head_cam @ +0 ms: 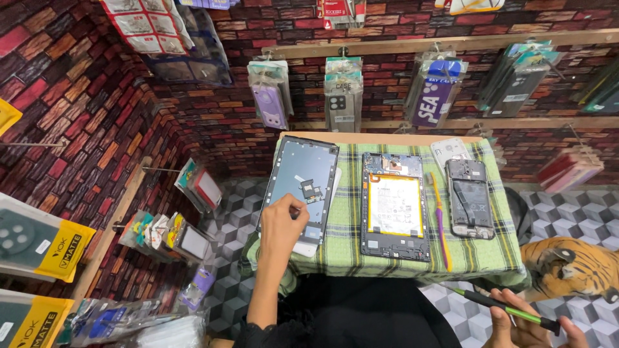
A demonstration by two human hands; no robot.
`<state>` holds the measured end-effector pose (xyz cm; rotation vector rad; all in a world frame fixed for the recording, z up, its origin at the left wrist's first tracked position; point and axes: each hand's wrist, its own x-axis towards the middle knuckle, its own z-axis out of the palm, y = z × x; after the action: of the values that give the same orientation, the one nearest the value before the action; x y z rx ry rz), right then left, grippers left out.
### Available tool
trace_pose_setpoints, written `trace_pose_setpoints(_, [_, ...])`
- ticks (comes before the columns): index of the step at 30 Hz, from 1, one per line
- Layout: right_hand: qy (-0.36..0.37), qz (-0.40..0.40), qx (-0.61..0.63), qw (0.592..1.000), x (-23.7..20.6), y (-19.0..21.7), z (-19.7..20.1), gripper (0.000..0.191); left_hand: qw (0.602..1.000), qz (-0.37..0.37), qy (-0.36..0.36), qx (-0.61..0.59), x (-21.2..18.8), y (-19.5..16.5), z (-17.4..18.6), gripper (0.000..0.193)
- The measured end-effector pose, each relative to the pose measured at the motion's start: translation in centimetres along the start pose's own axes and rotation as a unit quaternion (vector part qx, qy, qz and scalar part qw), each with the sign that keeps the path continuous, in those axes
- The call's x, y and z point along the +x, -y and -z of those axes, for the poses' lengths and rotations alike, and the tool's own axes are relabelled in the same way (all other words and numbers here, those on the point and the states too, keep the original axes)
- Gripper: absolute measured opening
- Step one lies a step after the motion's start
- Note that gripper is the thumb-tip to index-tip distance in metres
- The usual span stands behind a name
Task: The person disassembles a tablet by removing the back cover and detaching internal components. They use a screwdriver to unscrew parts and carefully lift the battery and circuit boards, placing them on the work surface.
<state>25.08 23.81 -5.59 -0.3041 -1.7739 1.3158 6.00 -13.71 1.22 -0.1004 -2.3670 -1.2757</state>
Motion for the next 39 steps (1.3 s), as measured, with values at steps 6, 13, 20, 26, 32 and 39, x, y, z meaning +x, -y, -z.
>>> trace_pose_setpoints(6, [0.048, -0.051, -0.038, 0.997, 0.1, -0.5, -0.1, 0.027, 0.982, 0.07, 0.074, -0.158, -4.5, -3.2, -2.1, 0.009])
trace_pose_setpoints(13, [0.057, 0.052, -0.043, 0.996, 0.6, -0.5, -0.2, 0.056, 0.852, 0.136, 0.231, -0.45, -11.8, -5.1, -8.3, 0.019])
trace_pose_setpoints(20, [0.125, 0.024, -0.136, 0.983, 0.0, -0.8, 0.9, 0.062, 0.757, 0.186, 0.282, -0.56, -15.6, -4.1, -10.5, 0.021])
trace_pose_setpoints(26, [0.083, 0.006, -0.107, 0.991, -1.8, 0.1, -0.8, 0.065, 0.738, 0.216, 0.271, -0.579, -16.1, -5.1, -10.8, 0.021])
trace_pose_setpoints(32, [0.201, -0.032, -0.047, 0.978, 0.1, 0.3, 0.1, 0.038, 0.718, 0.249, 0.254, -0.598, -16.4, -5.6, -10.8, 0.021])
trace_pose_setpoints(39, [0.157, -0.029, -0.146, 0.976, -0.7, -1.4, 0.9, 0.038, 0.691, 0.27, 0.238, -0.626, -16.4, -5.4, -11.2, 0.02])
